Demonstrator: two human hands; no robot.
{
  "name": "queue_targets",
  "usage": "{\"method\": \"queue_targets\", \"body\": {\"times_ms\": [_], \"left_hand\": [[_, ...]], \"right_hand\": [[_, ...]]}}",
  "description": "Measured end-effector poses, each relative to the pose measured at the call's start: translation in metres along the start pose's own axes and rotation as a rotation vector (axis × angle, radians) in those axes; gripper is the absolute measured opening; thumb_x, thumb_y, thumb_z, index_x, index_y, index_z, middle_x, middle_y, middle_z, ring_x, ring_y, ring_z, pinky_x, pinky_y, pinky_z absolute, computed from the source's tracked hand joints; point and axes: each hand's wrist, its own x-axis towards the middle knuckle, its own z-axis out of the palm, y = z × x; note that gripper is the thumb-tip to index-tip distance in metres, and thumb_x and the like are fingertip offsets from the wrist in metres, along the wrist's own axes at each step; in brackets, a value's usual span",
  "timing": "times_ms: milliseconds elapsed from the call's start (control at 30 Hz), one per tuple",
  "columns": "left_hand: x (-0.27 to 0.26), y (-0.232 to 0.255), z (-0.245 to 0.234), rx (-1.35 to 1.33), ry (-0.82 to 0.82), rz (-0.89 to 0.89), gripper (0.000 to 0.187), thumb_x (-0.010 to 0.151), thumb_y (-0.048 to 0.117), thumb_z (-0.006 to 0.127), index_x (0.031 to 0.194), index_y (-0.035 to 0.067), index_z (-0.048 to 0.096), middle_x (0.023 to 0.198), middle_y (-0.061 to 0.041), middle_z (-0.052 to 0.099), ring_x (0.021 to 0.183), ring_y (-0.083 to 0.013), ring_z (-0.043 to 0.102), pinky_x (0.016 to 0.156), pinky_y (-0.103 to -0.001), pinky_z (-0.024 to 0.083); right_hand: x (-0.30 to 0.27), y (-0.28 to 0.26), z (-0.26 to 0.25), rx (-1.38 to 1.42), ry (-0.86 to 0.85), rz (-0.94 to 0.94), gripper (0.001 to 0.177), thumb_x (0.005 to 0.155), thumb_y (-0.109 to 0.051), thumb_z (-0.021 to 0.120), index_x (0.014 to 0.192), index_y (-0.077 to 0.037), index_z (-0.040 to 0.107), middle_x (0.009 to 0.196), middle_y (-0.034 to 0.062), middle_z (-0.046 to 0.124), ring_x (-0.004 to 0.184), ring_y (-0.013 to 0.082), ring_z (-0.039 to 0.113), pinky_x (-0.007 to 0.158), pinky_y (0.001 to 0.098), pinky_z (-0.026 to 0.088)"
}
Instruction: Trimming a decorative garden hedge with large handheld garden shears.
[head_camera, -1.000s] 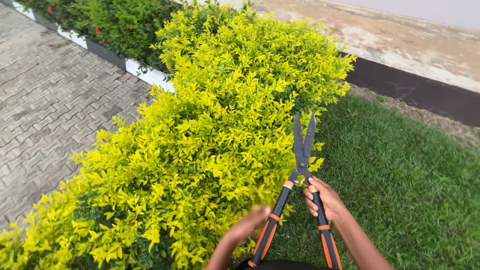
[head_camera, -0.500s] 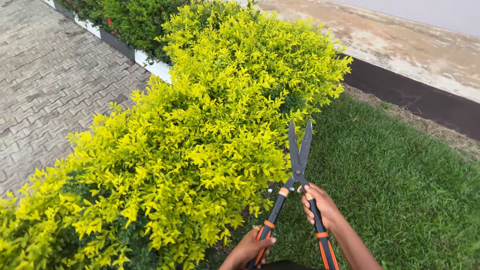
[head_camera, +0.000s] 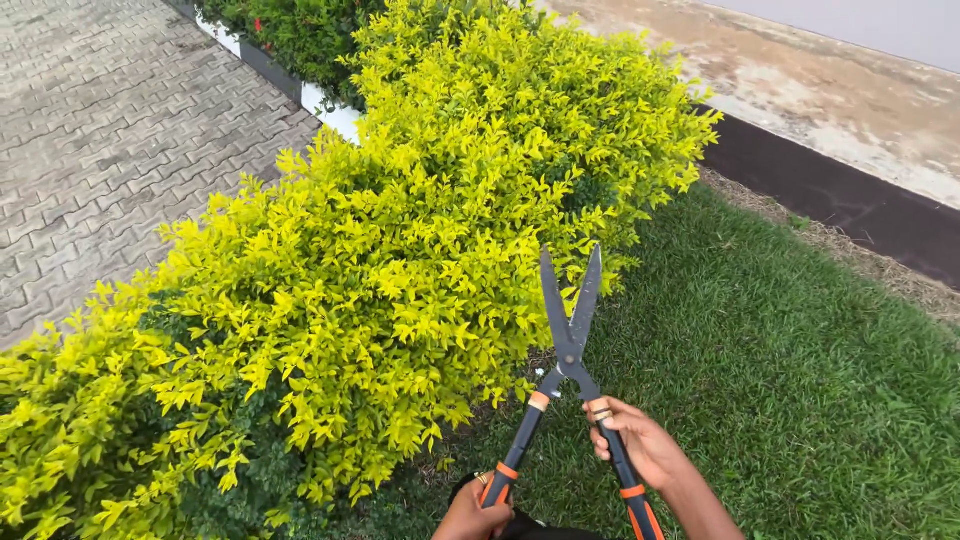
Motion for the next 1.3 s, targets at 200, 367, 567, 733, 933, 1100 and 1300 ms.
{"method": "queue_targets", "body": {"times_ms": [200, 367, 567, 733, 933, 1100, 1300], "left_hand": [[-0.008, -0.006, -0.016, 0.052, -0.011, -0.053, 0.027, 0.079, -0.007, 0.063, 0.105, 0.0, 0.062, 0.073, -0.01, 0.063, 0.055, -0.0161, 0.057, 0.055, -0.024, 0.043], [-0.019, -0.003, -0.026, 0.052, -0.03, -0.081, 0.025, 0.079, -0.005, 0.062, 0.103, 0.0, 0.062, 0.071, -0.008, 0.059, 0.056, -0.0161, 0.054, 0.058, -0.025, 0.041], [-0.021, -0.037, -0.07, 0.152, -0.046, -0.103, 0.019, 0.08, -0.002, 0.065, 0.098, 0.003, 0.066, 0.074, -0.007, 0.065, 0.063, -0.014, 0.059, 0.067, -0.022, 0.042], [-0.035, -0.07, -0.109, 0.143, -0.037, -0.116, 0.02, 0.08, 0.0, 0.067, 0.1, 0.004, 0.067, 0.074, -0.004, 0.063, 0.062, -0.0128, 0.057, 0.066, -0.022, 0.04], [-0.057, -0.12, -0.157, 0.005, 0.085, -0.082, 0.06, 0.073, -0.003, 0.066, 0.132, -0.007, 0.06, 0.085, -0.014, 0.07, 0.074, -0.0196, 0.068, 0.072, -0.024, 0.05], [-0.085, -0.12, -0.173, 0.057, 0.075, -0.083, 0.06, 0.074, -0.001, 0.072, 0.133, -0.007, 0.06, 0.089, -0.014, 0.072, 0.077, -0.0192, 0.07, 0.076, -0.026, 0.053], [-0.117, -0.08, -0.161, 0.057, 0.051, -0.126, 0.052, 0.079, -0.001, 0.065, 0.131, -0.004, 0.066, 0.073, -0.005, 0.063, 0.058, -0.0116, 0.055, 0.061, -0.021, 0.037]], "right_hand": [[-0.036, 0.016, 0.025, 0.095, 0.394, 0.107, 0.026, 0.103, -0.002, 0.048, 0.124, 0.012, 0.053, 0.097, 0.0291, 0.058, 0.083, 0.0386, 0.064, 0.076, 0.0459, 0.061], [-0.071, 0.029, 0.062, -0.214, 0.316, 0.196, 0.054, 0.104, -0.027, 0.044, 0.156, -0.018, 0.035, 0.075, 0.0202, 0.069, 0.062, 0.0303, 0.066, 0.051, 0.0388, 0.055], [-0.079, 0.085, 0.023, -0.471, 0.22, 0.16, 0.091, 0.079, 0.015, 0.058, 0.154, -0.019, 0.019, 0.082, 0.0203, 0.066, 0.056, 0.0256, 0.06, 0.048, 0.0351, 0.049], [-0.072, 0.125, 0.012, -0.473, 0.329, 0.102, 0.05, 0.076, 0.015, 0.059, 0.125, 0.012, 0.054, 0.073, 0.0249, 0.066, 0.047, 0.0293, 0.06, 0.039, 0.0374, 0.046], [-0.082, 0.153, 0.047, -0.595, 0.317, 0.245, 0.075, 0.094, -0.011, 0.068, 0.16, -0.015, 0.033, 0.072, 0.0185, 0.067, 0.05, 0.0245, 0.062, 0.046, 0.0332, 0.045], [-0.083, 0.173, 0.079, -0.769, 0.443, 0.185, 0.056, 0.096, -0.015, 0.066, 0.151, -0.014, 0.05, 0.068, 0.0112, 0.065, 0.042, 0.0179, 0.053, 0.041, 0.0298, 0.036], [-0.064, 0.184, 0.097, -0.993, 0.394, 0.202, 0.049, 0.098, -0.015, 0.064, 0.146, -0.013, 0.052, 0.066, 0.0047, 0.066, 0.041, 0.0121, 0.055, 0.035, 0.0234, 0.045]]}}
